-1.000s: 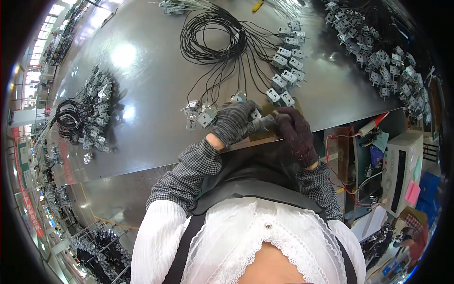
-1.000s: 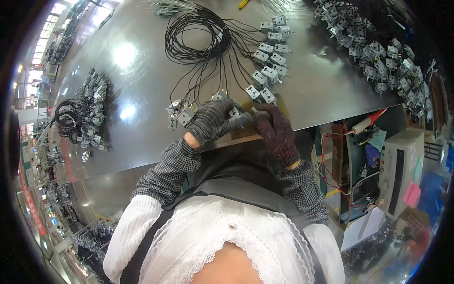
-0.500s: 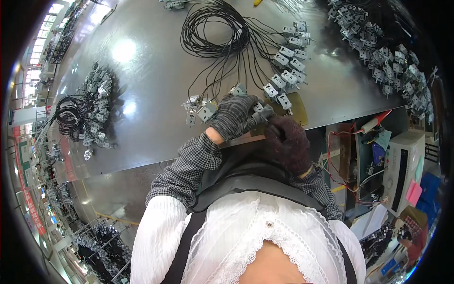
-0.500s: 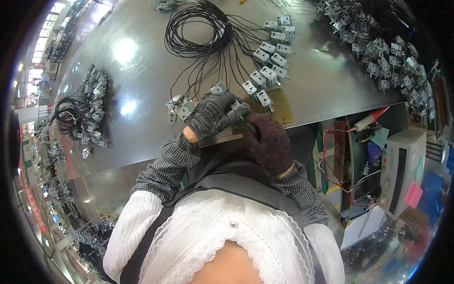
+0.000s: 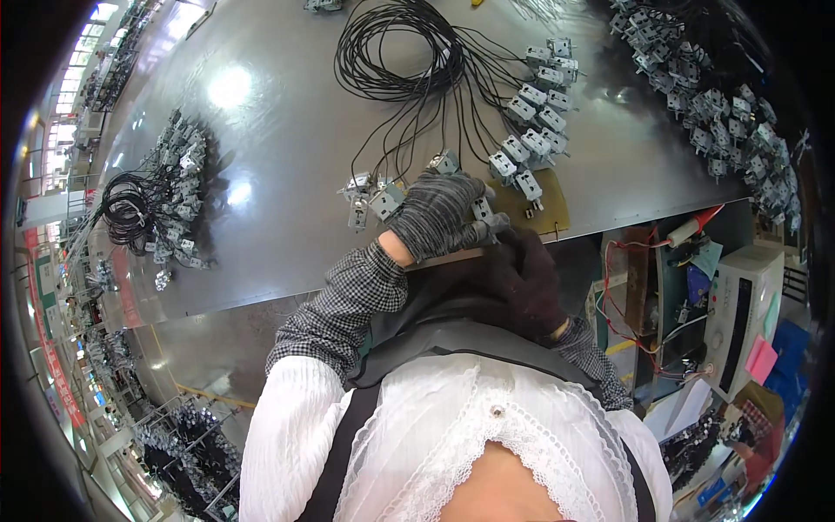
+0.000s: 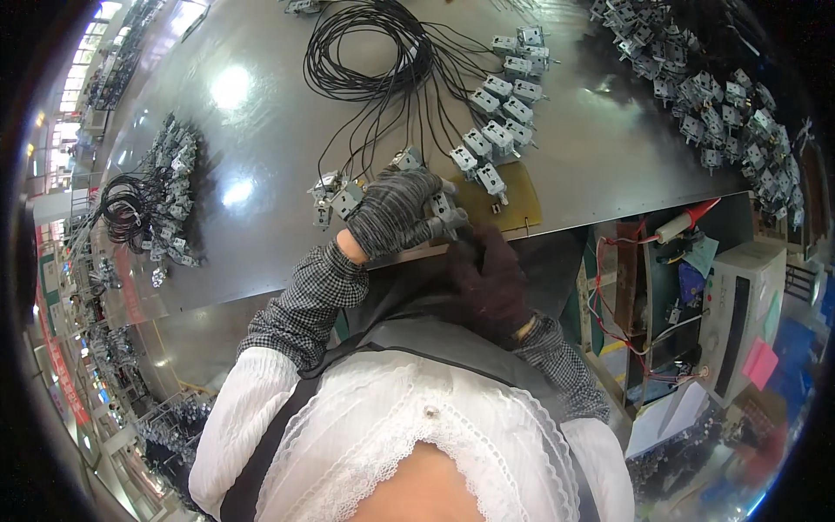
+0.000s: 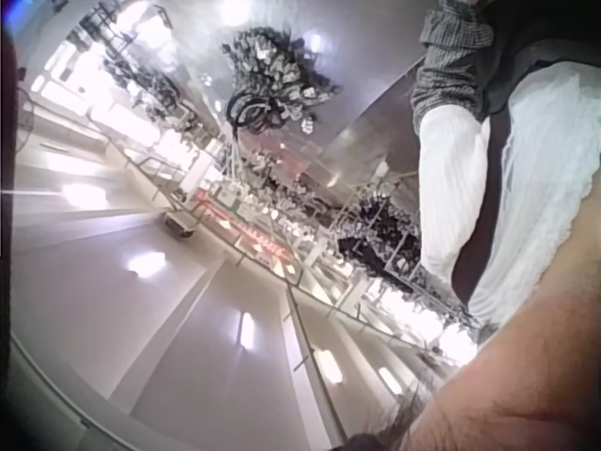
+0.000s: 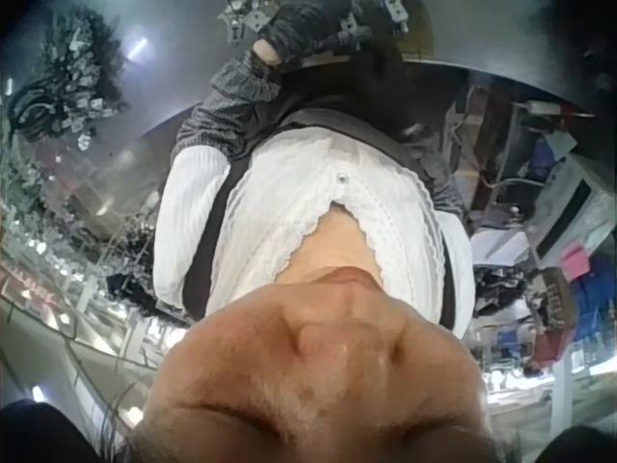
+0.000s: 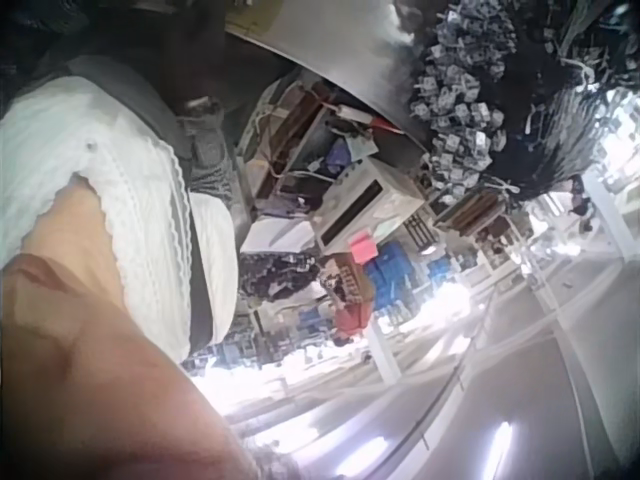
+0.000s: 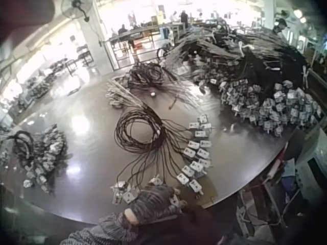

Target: Plugging wire harness connectors into an electronic board on a workbench.

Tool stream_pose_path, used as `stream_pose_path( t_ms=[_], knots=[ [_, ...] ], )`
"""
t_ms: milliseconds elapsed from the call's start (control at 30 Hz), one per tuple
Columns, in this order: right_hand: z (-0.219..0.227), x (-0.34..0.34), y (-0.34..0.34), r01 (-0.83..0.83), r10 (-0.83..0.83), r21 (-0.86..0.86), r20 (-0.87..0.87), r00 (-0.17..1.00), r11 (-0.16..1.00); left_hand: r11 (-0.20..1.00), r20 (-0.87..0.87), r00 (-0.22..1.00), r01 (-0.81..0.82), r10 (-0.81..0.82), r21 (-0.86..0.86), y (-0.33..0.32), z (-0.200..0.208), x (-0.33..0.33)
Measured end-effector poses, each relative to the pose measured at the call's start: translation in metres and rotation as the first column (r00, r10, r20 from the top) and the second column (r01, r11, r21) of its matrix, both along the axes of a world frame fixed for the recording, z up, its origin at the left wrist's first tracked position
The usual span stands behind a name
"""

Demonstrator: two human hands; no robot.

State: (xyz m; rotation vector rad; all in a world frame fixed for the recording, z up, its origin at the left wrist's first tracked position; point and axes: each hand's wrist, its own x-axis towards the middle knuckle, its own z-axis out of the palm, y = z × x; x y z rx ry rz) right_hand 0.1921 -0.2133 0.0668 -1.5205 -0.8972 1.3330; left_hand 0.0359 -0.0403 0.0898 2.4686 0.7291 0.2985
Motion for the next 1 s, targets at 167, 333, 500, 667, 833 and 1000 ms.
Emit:
stream_pose_path(
  t_ms=[167,333,500,667,833,1000],
  knots=[
    [0.006,-0.003,0.003,0.144,-0.167,-0.085,-0.496,0.852,0.986,0.995,-0.005,0.995,-0.096,0.096,-0.025,-0.009,-0.002,0.002],
    [0.005,-0.004,0.002,0.083,-0.090,0.049,0.166,0.982,0.995,0.995,0.051,0.994,-0.102,0.101,0.008,-0.013,-0.001,0.004],
    [0.008,0.008,0.003,-0.051,0.029,-0.105,-0.200,0.979,0.993,0.989,0.033,0.989,-0.142,0.143,-0.034,-0.014,-0.001,0.006],
    [0.012,0.005,0.008,0.014,-0.080,0.190,0.344,0.936,0.982,0.976,-0.136,0.969,-0.212,0.205,-0.041,-0.019,0.000,0.012],
    [-0.024,0.017,-0.003,0.009,0.019,0.038,-0.672,0.740,0.999,0.935,0.234,0.955,-0.095,0.183,-0.343,-0.011,-0.015,0.004],
    [-0.002,0.010,0.003,0.083,-0.284,-0.279,-0.831,0.478,0.957,0.908,-0.031,0.941,-0.315,0.336,0.276,0.002,-0.005,-0.009]
  ],
)
